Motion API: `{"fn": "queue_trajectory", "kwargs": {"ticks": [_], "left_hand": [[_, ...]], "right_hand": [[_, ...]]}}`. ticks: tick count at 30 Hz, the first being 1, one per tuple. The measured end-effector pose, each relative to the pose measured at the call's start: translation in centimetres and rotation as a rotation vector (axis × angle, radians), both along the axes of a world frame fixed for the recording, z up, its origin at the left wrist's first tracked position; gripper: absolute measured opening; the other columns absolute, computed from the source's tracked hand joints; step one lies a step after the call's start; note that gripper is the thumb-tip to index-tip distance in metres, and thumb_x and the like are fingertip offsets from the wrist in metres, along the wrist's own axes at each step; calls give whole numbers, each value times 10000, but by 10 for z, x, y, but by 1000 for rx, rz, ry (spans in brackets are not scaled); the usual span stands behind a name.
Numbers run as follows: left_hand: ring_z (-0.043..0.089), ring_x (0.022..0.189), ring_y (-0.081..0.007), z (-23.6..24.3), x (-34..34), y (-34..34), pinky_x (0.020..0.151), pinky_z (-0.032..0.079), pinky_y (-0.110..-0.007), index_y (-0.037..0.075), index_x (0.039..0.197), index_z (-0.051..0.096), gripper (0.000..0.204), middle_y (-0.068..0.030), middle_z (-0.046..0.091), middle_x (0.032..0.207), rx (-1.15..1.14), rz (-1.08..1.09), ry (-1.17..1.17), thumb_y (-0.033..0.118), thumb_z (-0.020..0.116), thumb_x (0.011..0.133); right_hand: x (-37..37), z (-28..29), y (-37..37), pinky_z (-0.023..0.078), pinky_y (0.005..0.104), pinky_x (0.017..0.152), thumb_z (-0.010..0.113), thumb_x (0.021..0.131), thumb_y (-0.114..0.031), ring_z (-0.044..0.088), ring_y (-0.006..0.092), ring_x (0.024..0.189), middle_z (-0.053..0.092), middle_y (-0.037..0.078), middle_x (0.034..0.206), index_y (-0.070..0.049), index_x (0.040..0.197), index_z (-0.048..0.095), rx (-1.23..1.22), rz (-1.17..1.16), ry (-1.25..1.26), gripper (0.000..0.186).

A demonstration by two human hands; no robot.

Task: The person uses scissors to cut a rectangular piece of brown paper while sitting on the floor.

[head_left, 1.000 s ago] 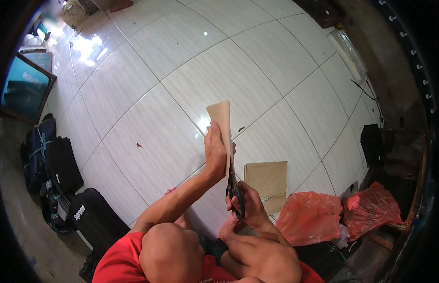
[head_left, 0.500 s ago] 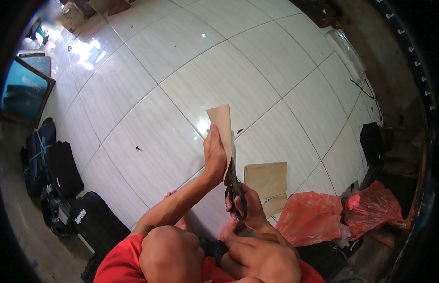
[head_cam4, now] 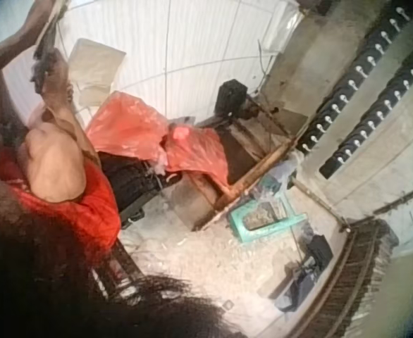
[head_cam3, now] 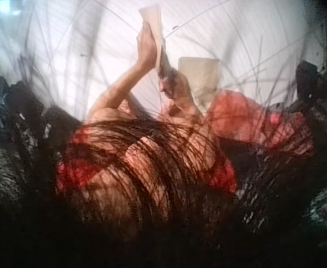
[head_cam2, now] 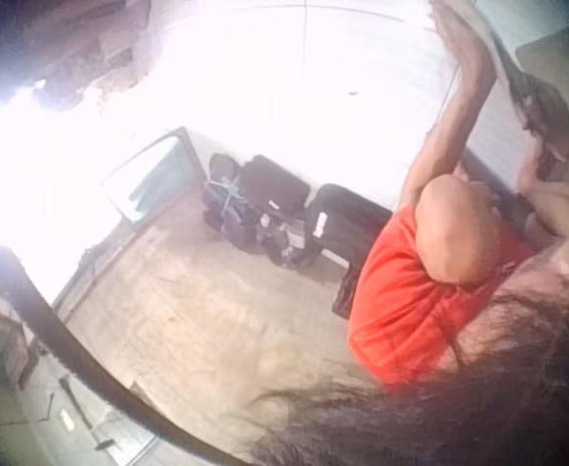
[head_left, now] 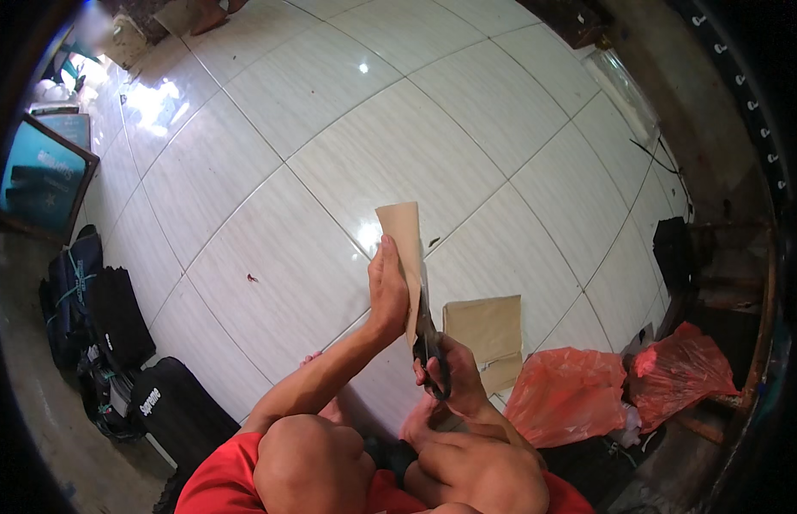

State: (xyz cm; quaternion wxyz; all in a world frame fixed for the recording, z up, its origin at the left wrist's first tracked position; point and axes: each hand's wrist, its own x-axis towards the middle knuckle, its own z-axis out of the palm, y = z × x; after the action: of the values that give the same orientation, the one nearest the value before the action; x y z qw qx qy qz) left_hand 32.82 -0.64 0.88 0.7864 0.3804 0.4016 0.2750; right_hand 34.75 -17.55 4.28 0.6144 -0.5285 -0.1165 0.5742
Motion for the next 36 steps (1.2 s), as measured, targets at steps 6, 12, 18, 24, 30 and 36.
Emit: {"fn": "queue_trajectory", "kwargs": {"ticks": [6, 12, 18, 24, 30, 36], "left_hand": [[509, 593, -104, -1, -1, 1, 516, 438, -271, 82, 1013, 543, 502, -9, 507, 740, 13, -33, 10, 526, 318, 1076], [508, 593, -102, -2, -4, 3, 517, 433, -266, 90, 1002, 537, 500, -6, 501, 733, -18, -80, 11, 531, 314, 1075], [501, 609, -88, -1, -2, -1, 517, 421, -258, 87, 1008, 548, 515, 1, 508, 743, 32, -38, 20, 544, 320, 1072], [496, 631, -81, 1, -4, -2, 533, 421, -256, 80, 1021, 564, 530, 9, 515, 761, 23, -59, -5, 544, 314, 1074], [500, 652, -84, 1, -3, -5, 553, 421, -258, 74, 1021, 576, 532, 6, 518, 771, 49, -46, 23, 530, 307, 1080], [488, 664, -87, 0, -5, -4, 570, 417, -258, 62, 1032, 585, 536, 8, 519, 783, 62, -94, 24, 511, 299, 1086]], "right_hand": [[0, 3, 3, 401, 200, 519, 730, 869, -554, 534, 82, 660, 582, 50, 795, -20, 1121, 531, -12, 1, -1, 623], [-1, -6, 0, 387, 194, 494, 739, 861, -554, 519, 73, 615, 586, 50, 785, -25, 1086, 539, -15, -25, -71, 608], [2, 2, 3, 390, 192, 498, 738, 858, -562, 521, 72, 623, 587, 47, 792, -33, 1055, 541, -11, -27, 34, 598], [3, -10, -1, 485, 273, 712, 733, 931, -374, 578, 113, 756, 606, 31, 845, -41, 1029, 543, 6, -26, -25, 396], [1, -7, 1, 438, 223, 633, 751, 848, -559, 555, 91, 725, 588, 35, 843, -37, 1058, 536, 1, -62, -52, 603], [1, -4, 5, 420, 201, 571, 742, 840, -585, 550, 81, 699, 601, 44, 849, -28, 1099, 523, 27, -74, -38, 652]]}}
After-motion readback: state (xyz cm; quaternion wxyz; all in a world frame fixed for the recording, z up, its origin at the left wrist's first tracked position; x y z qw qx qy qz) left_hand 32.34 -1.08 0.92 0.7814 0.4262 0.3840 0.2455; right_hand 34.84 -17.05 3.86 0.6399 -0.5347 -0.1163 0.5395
